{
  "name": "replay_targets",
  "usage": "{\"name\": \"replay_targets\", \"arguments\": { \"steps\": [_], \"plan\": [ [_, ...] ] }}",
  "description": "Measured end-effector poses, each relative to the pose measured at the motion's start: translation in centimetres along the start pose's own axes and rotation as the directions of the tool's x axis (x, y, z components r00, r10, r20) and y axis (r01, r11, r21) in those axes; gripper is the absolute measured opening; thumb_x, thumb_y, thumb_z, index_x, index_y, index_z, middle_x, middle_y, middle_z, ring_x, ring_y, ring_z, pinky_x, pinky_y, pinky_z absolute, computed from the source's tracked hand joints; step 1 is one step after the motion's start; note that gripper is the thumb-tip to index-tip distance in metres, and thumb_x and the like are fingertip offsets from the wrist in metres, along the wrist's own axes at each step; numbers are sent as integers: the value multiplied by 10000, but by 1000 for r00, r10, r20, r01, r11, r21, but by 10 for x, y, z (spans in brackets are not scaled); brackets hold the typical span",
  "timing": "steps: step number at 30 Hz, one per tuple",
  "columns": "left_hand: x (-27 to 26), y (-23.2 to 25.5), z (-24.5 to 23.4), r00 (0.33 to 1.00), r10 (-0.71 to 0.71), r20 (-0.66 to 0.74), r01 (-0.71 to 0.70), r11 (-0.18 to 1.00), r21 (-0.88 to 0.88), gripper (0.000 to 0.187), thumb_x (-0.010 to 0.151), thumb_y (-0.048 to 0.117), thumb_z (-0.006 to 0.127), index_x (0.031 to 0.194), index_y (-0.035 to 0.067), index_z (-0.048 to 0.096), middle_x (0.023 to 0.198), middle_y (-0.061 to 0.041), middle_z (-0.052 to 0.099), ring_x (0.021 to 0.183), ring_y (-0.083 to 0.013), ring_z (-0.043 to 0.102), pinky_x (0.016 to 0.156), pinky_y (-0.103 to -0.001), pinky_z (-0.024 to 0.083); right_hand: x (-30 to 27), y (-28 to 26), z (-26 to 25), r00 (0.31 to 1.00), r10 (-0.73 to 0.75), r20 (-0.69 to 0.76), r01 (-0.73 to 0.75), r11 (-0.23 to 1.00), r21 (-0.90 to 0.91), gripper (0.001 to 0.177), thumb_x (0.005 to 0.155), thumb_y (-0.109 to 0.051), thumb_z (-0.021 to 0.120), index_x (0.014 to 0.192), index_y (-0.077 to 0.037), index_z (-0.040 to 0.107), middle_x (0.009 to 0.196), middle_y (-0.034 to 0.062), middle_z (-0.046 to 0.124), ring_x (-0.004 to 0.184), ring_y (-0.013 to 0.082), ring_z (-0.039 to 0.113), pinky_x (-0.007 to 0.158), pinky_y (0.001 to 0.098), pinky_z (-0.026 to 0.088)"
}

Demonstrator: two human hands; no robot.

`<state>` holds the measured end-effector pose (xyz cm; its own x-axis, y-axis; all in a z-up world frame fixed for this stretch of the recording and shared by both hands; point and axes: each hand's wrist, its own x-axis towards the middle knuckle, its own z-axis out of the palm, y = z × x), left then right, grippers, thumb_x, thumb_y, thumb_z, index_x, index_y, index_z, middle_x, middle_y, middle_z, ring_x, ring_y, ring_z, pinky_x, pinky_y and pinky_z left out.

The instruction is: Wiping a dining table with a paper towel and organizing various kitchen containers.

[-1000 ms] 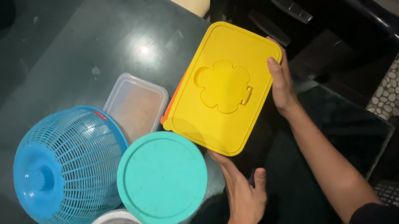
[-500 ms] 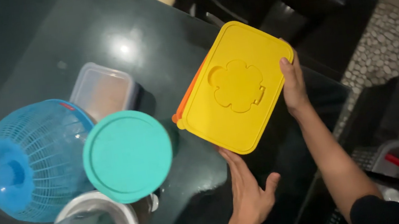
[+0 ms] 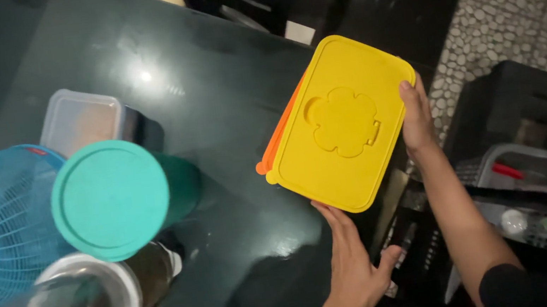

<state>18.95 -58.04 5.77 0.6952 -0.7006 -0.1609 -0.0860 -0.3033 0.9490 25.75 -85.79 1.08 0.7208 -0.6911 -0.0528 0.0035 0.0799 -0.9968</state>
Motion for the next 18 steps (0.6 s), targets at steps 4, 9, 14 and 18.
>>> {"name": "replay_targets", "arguments": {
  "steps": [4, 9, 14, 18],
  "plan": [
    [-16, -4, 17, 999, 29, 42, -31, 998, 48, 1209, 970, 550, 650, 1604, -55, -182, 1639, -426, -284, 1603, -549, -66, 1292, -500, 172, -20, -5, -20, 999, 6, -32, -6, 1000, -1, 505, 1082, -353, 461, 1477, -38, 477, 1393, 76, 598, 1281, 181, 562, 1099, 305, 418],
    [-27, 6, 26, 997, 20, 74, -23, 999, 38, 1200, 981, 544, 643, 1598, -61, -189, 1643, -423, -268, 1592, -544, -89, 1284, -504, 174, -34, -6, -36, 995, 63, -74, -66, 997, -34, 503, 1094, -371, 445, 1474, -43, 469, 1387, 70, 595, 1274, 175, 559, 1085, 305, 421],
    [-31, 11, 26, 998, 46, 31, -45, 999, -14, 1126, 1013, 528, 589, 1609, -60, -165, 1671, -398, -242, 1616, -516, -76, 1290, -495, 182, -35, -4, -43, 996, 20, -82, -29, 994, -104, 551, 1100, -340, 469, 1546, -26, 396, 1471, 94, 538, 1340, 194, 511, 1132, 314, 389],
    [-38, 10, 11, 999, -48, 19, 47, 999, 2, 1094, 1001, 465, 601, 1591, -66, -151, 1695, -339, -178, 1608, -462, -18, 1280, -469, 164, -29, 10, -56, 955, -295, -22, 284, 935, -211, 628, 1136, -277, 550, 1618, 0, 258, 1657, 148, 366, 1539, 260, 363, 1274, 379, 275]
  ]
}}
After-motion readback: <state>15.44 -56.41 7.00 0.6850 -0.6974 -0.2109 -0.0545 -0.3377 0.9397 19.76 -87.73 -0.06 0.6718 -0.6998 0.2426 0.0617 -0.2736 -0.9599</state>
